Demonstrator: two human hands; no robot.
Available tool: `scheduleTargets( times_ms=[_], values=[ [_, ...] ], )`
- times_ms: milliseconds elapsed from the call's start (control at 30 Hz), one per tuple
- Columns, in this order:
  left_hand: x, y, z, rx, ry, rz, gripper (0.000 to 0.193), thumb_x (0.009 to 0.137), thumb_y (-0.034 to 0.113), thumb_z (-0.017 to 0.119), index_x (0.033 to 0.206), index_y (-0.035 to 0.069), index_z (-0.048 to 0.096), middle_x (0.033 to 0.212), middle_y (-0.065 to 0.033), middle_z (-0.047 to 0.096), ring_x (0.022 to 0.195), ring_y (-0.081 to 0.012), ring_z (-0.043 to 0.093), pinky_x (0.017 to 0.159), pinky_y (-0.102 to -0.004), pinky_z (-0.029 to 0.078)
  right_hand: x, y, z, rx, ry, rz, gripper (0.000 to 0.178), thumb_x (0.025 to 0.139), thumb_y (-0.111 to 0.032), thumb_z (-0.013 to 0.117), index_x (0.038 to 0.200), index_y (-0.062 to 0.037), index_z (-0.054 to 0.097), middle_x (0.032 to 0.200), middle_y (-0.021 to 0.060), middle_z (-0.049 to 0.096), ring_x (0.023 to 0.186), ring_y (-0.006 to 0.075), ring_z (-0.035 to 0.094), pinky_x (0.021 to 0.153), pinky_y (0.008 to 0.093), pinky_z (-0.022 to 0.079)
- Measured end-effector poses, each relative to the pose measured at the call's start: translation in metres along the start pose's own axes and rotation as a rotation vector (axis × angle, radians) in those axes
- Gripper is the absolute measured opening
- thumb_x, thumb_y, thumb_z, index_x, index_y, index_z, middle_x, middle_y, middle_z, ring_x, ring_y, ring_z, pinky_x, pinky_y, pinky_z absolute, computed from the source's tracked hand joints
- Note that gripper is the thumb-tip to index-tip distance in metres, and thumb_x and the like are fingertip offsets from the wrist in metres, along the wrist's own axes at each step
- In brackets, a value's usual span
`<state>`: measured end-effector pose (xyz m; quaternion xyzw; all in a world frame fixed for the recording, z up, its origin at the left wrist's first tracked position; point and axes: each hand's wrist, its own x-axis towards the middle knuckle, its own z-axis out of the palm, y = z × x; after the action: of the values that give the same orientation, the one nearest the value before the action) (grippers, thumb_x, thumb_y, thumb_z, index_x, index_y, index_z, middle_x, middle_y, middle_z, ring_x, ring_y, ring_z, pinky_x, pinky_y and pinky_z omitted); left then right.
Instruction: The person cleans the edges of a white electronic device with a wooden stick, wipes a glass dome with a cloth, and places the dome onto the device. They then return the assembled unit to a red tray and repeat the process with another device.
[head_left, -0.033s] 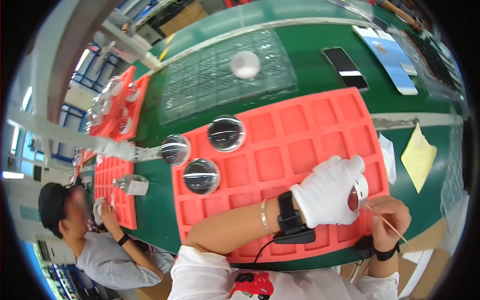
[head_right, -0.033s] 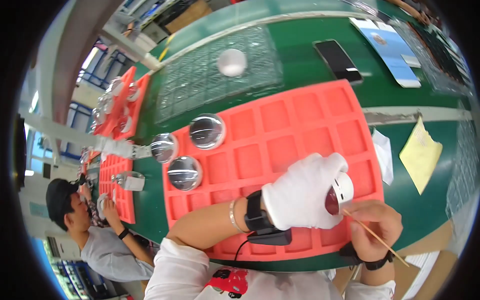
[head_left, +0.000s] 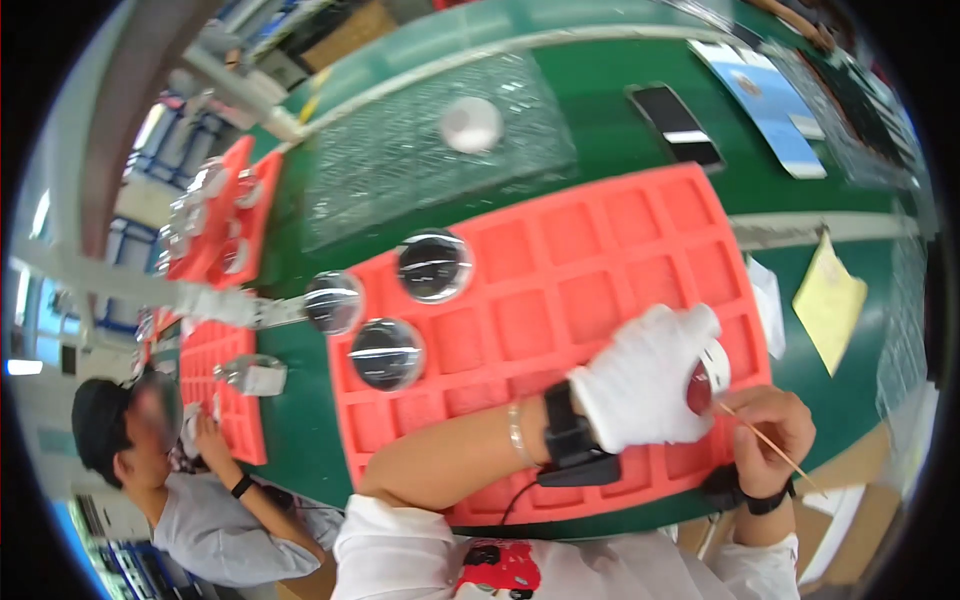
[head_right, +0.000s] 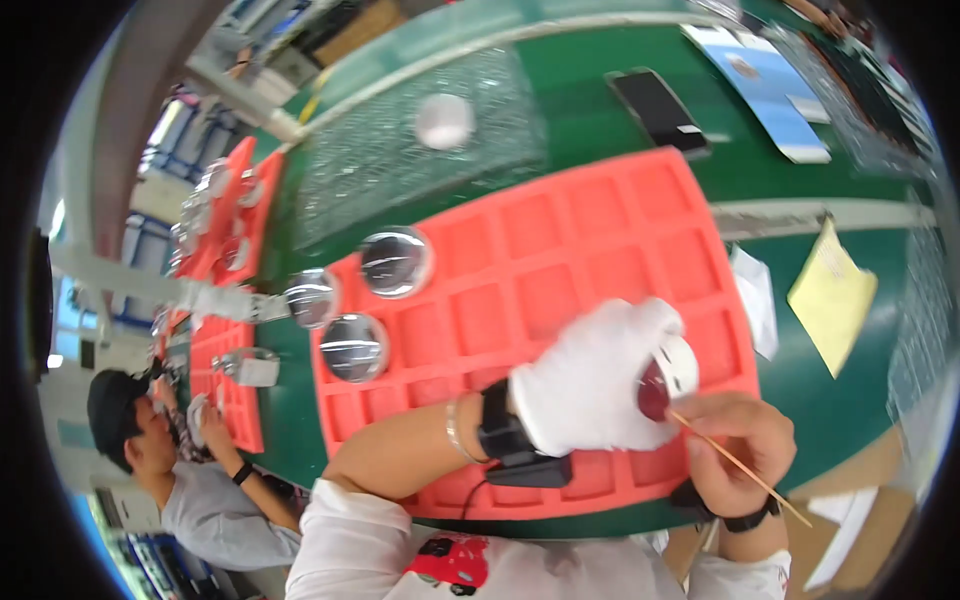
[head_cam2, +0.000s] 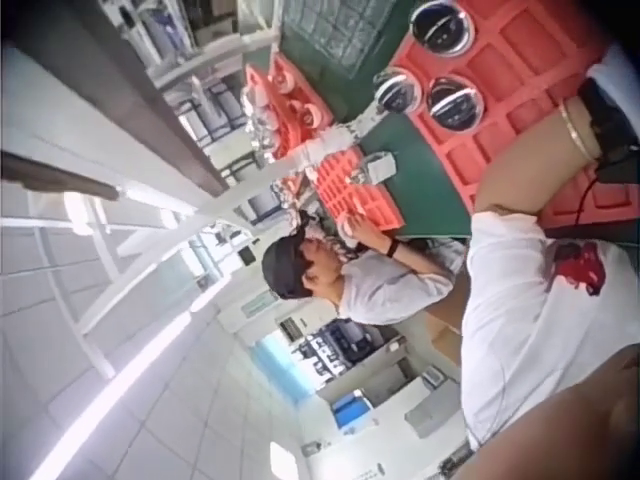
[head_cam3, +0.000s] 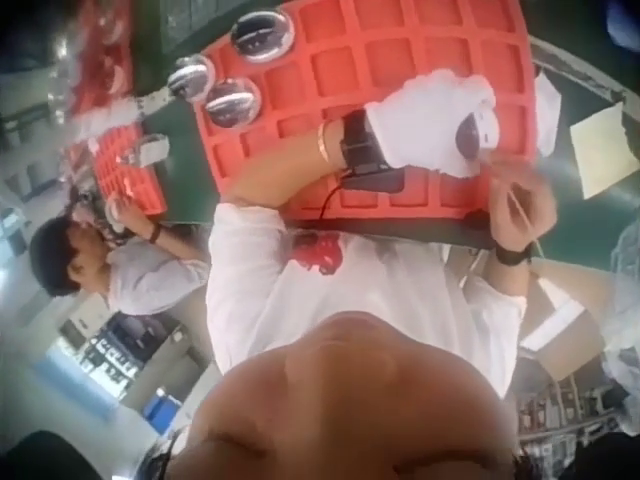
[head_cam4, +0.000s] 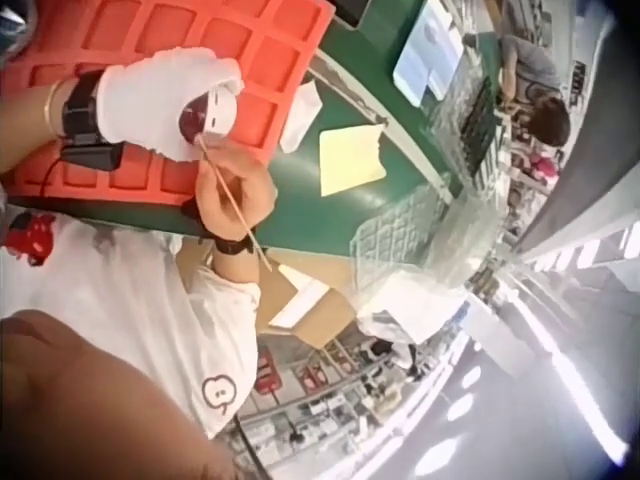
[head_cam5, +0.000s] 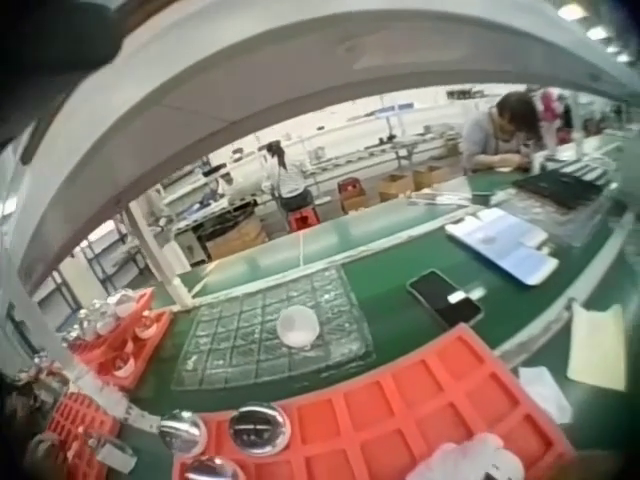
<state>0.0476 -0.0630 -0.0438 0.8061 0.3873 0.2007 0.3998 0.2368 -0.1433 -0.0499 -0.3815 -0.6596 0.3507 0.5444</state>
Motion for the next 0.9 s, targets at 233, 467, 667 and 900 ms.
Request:
scheduleTargets(
  times_ms=[233, 467, 667, 900],
  values=[
    [-0.005, -0.002, 0.005, -0.080, 0.230, 0.146, 0.069, 0.060, 0.020, 0.086, 0.119, 0.003, 0.055, 0.111, -0.0161, 0.059, 0.108, -0.0342, 0.058, 0.092, -0.0396, 0.048, 0.011, 0.005, -0.010, 0.002, 0.042, -0.009, 0.012, 0.080, 0.008, 0.064, 0.087, 0.0007, 0.057, 0.088, 0.0201, 0.068, 0.079, 0.0259, 0.068, 0.071, 0.0342, 0.054],
    [-0.005, -0.008, 0.008, 0.101, 0.171, 0.122, 0.078, 0.057, 0.021, 0.087, 0.124, 0.005, 0.052, 0.115, -0.0126, 0.060, 0.111, -0.0316, 0.058, 0.102, -0.0429, 0.040, 0.015, 0.008, -0.012, -0.272, -0.107, -0.110, 0.017, 0.070, 0.007, 0.071, 0.085, 0.0019, 0.063, 0.089, 0.0178, 0.067, 0.080, 0.0290, 0.067, 0.072, 0.0360, 0.054],
    [-0.002, -0.010, 0.006, 0.254, 0.133, 0.147, 0.083, 0.053, 0.024, 0.087, 0.126, 0.007, 0.051, 0.119, -0.0090, 0.060, 0.103, -0.0284, 0.062, 0.113, -0.0475, 0.024, 0.018, 0.010, -0.008, -0.409, -0.131, -0.204, 0.027, 0.063, 0.008, 0.074, 0.089, 0.0038, 0.065, 0.086, 0.0176, 0.066, 0.080, 0.0314, 0.067, 0.072, 0.0387, 0.055],
    [0.000, -0.018, 0.008, 0.042, 0.114, 0.137, 0.080, 0.056, 0.023, 0.086, 0.126, 0.006, 0.051, 0.116, -0.0098, 0.059, 0.101, -0.0272, 0.061, 0.107, -0.0419, 0.035, 0.015, 0.013, 0.002, -0.484, -0.060, -0.252, 0.026, 0.063, 0.008, 0.074, 0.087, 0.0065, 0.064, 0.084, 0.0187, 0.065, 0.076, 0.0319, 0.067, 0.069, 0.0393, 0.057]
  ],
)
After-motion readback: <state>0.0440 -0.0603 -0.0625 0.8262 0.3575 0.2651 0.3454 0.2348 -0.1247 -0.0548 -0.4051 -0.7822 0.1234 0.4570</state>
